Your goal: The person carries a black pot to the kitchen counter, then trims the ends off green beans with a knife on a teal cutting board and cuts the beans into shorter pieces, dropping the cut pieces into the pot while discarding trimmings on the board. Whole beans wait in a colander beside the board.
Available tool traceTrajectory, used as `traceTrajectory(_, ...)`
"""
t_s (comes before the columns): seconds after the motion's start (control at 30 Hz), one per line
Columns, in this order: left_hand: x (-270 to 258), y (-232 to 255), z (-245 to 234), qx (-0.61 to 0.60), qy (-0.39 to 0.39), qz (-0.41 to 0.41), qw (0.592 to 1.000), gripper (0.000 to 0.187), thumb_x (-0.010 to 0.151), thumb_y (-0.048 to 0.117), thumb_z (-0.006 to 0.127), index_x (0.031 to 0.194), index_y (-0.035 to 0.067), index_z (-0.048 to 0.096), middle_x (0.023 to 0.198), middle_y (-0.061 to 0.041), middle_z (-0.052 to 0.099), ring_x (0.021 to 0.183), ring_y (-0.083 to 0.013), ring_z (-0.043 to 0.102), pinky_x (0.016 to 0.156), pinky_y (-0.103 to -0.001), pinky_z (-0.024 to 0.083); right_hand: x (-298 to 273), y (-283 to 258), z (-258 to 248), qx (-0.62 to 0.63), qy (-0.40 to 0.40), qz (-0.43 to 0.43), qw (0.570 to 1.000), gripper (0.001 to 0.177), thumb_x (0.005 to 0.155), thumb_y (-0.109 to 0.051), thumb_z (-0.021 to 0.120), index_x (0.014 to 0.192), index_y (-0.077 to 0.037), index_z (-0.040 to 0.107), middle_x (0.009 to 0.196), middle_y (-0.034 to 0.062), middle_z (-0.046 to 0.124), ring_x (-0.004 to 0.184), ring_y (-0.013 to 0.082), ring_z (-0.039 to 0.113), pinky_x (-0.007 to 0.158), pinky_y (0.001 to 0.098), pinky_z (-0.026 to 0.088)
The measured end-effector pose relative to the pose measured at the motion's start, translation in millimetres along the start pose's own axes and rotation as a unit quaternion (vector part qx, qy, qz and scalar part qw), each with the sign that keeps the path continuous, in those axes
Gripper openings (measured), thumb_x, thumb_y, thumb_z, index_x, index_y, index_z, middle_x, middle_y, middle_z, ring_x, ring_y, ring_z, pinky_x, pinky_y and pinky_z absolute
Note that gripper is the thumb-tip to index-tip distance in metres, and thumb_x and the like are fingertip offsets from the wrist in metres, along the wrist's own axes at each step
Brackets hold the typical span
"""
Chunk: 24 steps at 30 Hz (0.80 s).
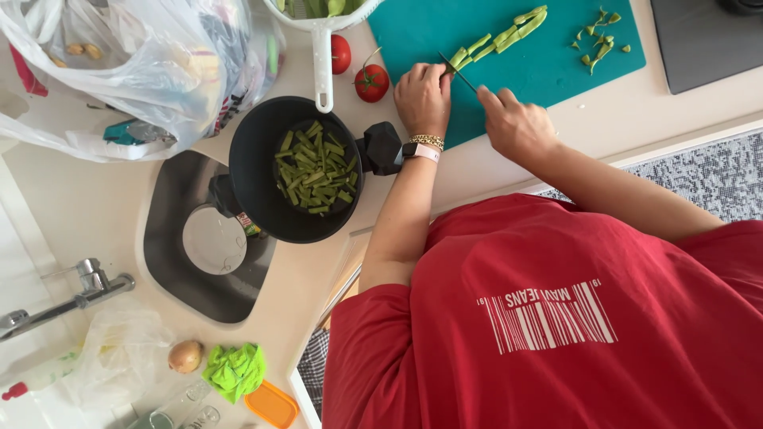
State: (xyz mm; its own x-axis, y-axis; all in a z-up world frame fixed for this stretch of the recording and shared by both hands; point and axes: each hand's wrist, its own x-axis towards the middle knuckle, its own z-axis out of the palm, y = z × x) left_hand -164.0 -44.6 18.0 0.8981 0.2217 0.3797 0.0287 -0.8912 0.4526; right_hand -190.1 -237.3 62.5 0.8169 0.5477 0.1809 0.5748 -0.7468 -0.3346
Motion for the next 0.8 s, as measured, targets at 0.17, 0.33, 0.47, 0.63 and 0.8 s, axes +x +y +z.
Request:
traceTrajectory(0.17, 0, 5, -2, 0.021, -0.01, -0.007, 1.0, 0.02, 0.088, 0.027, 0.077, 0.101, 0.017, 0.064, 0.103, -0.001, 0.066, 0.103, -0.0267, 0.064, 0.086, -0.042, 0.053, -47, 26, -12, 0.002, -0.08, 0.03, 0.996, 0.045, 0.102, -0.013, 0.066, 0.146, -0.01, 0.055, 0.098, 0.0123, 0.066, 0.064, 0.0308, 0.067, 0.053, 0.0426, 0.055)
traceTrajectory(0.33, -3, 12, 1, 0.101, -0.049, 0.014, 0.994, 0.023, 0.092, 0.025, 0.074, 0.103, 0.013, 0.058, 0.104, -0.006, 0.064, 0.101, -0.0275, 0.064, 0.085, -0.04, 0.055, -18, 83, -17, 0.085, 0.013, 0.038, 0.996, 0.032, 0.1, -0.011, 0.071, 0.131, -0.01, 0.064, 0.106, 0.0136, 0.063, 0.079, 0.0301, 0.069, 0.064, 0.041, 0.057)
traceTrajectory(0.47, -10, 3, 27, 0.161, -0.12, 0.018, 0.979, 0.01, 0.109, 0.013, 0.063, 0.117, 0.011, 0.059, 0.106, -0.007, 0.063, 0.1, -0.0255, 0.065, 0.085, -0.036, 0.06, 44, 128, -4, -0.007, 0.036, 0.017, 0.999, 0.024, 0.104, -0.013, 0.075, 0.125, -0.008, 0.065, 0.126, 0.0161, 0.063, 0.09, 0.0294, 0.072, 0.071, 0.0369, 0.06)
traceTrajectory(0.63, 25, 15, 33, 0.041, -0.028, 0.0, 0.999, 0.029, 0.102, 0.014, 0.058, 0.129, 0.006, 0.058, 0.114, -0.012, 0.063, 0.102, -0.0301, 0.066, 0.076, -0.036, 0.061, 89, 140, 4, -0.045, -0.01, -0.029, 0.999, 0.055, 0.085, -0.032, 0.088, 0.133, -0.011, 0.073, 0.134, 0.0154, 0.064, 0.095, 0.0334, 0.072, 0.075, 0.0397, 0.061)
traceTrajectory(0.8, 39, 26, 44, 0.011, -0.064, 0.054, 0.996, 0.026, 0.1, 0.022, 0.063, 0.122, 0.009, 0.063, 0.124, -0.016, 0.062, 0.1, -0.031, 0.066, 0.069, -0.032, 0.059, 90, 156, 16, -0.037, -0.033, -0.056, 0.997, 0.047, 0.085, -0.039, 0.089, 0.122, -0.012, 0.077, 0.127, 0.0117, 0.067, 0.102, 0.0298, 0.073, 0.086, 0.0367, 0.062)
